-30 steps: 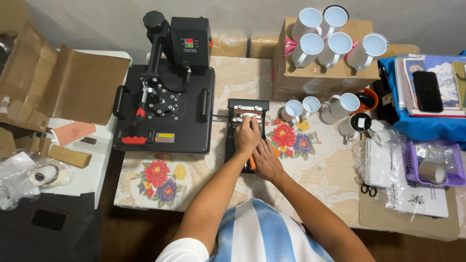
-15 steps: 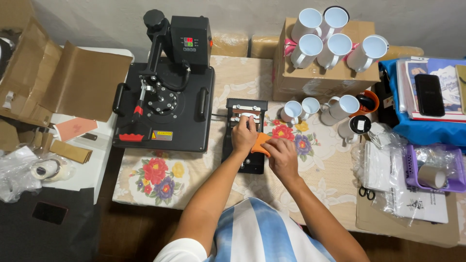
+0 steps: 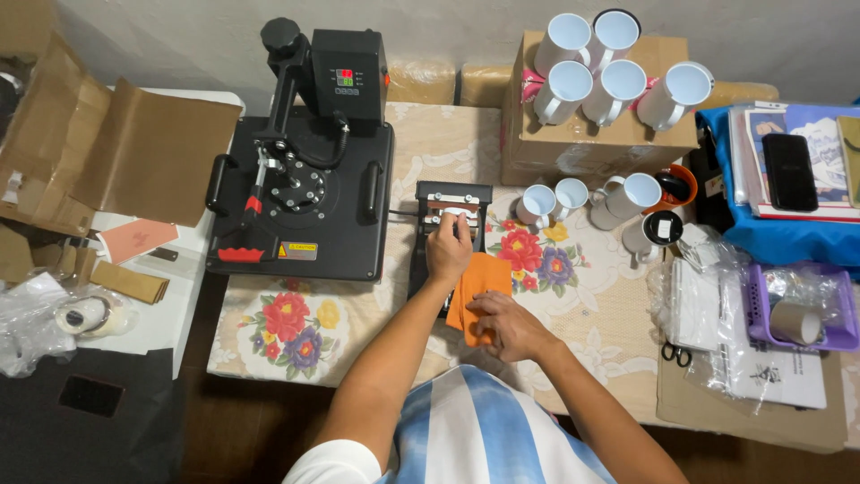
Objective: The person operates a mug heat press machine, placing a white mug into the clamp and securing it. They use an orange cloth to handle the mug and adjust the press mechanism. The person repeatedly opens and closes the press handle to apply heat to the mug.
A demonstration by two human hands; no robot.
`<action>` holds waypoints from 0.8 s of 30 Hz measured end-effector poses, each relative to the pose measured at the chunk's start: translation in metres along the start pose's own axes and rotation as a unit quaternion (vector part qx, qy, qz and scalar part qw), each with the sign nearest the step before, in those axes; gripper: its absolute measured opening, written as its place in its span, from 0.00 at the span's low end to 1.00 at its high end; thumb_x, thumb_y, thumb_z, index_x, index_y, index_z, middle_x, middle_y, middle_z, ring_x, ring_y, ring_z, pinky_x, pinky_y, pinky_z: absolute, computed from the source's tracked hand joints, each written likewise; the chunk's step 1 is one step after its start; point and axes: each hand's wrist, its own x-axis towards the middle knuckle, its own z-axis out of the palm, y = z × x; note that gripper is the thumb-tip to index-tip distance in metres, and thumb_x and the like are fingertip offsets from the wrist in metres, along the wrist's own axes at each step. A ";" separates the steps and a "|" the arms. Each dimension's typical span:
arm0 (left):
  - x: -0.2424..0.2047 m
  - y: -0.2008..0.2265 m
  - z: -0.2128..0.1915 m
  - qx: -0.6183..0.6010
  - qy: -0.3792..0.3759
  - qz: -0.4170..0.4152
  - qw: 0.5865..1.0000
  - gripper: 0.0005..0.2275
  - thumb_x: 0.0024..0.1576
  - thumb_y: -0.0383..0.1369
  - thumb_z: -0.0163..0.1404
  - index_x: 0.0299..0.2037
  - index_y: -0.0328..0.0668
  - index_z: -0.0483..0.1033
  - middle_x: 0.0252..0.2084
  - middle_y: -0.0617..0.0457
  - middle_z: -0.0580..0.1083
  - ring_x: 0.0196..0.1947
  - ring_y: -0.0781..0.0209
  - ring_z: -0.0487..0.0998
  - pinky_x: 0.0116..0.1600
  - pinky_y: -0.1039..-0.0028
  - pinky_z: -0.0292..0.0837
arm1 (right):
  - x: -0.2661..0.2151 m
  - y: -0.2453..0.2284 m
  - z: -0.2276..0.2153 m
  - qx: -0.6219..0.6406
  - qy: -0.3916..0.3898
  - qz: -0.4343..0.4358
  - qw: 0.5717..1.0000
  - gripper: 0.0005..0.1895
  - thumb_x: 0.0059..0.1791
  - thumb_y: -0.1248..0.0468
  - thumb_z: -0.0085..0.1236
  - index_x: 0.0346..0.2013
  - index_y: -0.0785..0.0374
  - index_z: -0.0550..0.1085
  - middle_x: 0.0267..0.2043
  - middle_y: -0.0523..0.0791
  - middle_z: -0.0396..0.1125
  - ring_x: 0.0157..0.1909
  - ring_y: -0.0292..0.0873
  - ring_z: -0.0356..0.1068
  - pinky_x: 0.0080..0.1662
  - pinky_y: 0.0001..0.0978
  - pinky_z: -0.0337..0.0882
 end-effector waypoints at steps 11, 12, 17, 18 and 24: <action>0.004 -0.005 0.000 0.007 0.012 0.015 1.000 0.12 0.71 0.43 0.52 0.36 0.53 0.72 0.22 0.43 0.79 0.28 0.35 0.86 0.34 0.50 0.81 | 0.061 0.019 0.038 -0.232 -0.018 0.167 0.958 0.72 0.29 0.23 0.79 0.78 0.53 0.64 0.80 0.51 0.59 0.85 0.56 0.53 0.86 0.53 0.44; 0.005 -0.004 -0.001 0.006 0.013 0.015 1.000 0.12 0.71 0.43 0.52 0.36 0.52 0.72 0.22 0.42 0.79 0.29 0.34 0.86 0.34 0.48 0.80 | 0.062 0.037 0.063 -0.273 -0.005 0.158 0.949 0.70 0.30 0.27 0.78 0.77 0.57 0.64 0.78 0.52 0.61 0.85 0.56 0.53 0.86 0.55 0.42; 0.006 0.001 -0.003 0.005 0.020 0.018 1.000 0.11 0.71 0.43 0.52 0.37 0.52 0.73 0.22 0.41 0.79 0.28 0.33 0.86 0.34 0.47 0.80 | 0.062 0.075 0.107 -0.289 0.109 0.113 0.945 0.40 0.48 0.46 0.65 0.70 0.63 0.69 0.61 0.51 0.69 0.76 0.55 0.63 0.84 0.57 0.46; 0.006 0.000 -0.003 0.005 0.020 0.020 1.000 0.11 0.71 0.43 0.52 0.37 0.52 0.73 0.22 0.41 0.79 0.28 0.33 0.86 0.34 0.46 0.80 | 0.065 0.078 0.109 -0.313 0.133 0.095 0.936 0.30 0.49 0.51 0.61 0.63 0.62 0.71 0.54 0.50 0.68 0.70 0.54 0.66 0.82 0.56 0.50; 0.006 0.008 -0.010 0.004 0.022 0.028 0.999 0.11 0.71 0.41 0.52 0.37 0.51 0.73 0.21 0.40 0.78 0.28 0.33 0.86 0.33 0.47 0.80 | 0.076 0.125 0.143 -0.358 0.155 0.094 0.916 0.15 0.49 0.56 0.58 0.47 0.58 0.74 0.43 0.45 0.66 0.56 0.50 0.67 0.75 0.63 0.55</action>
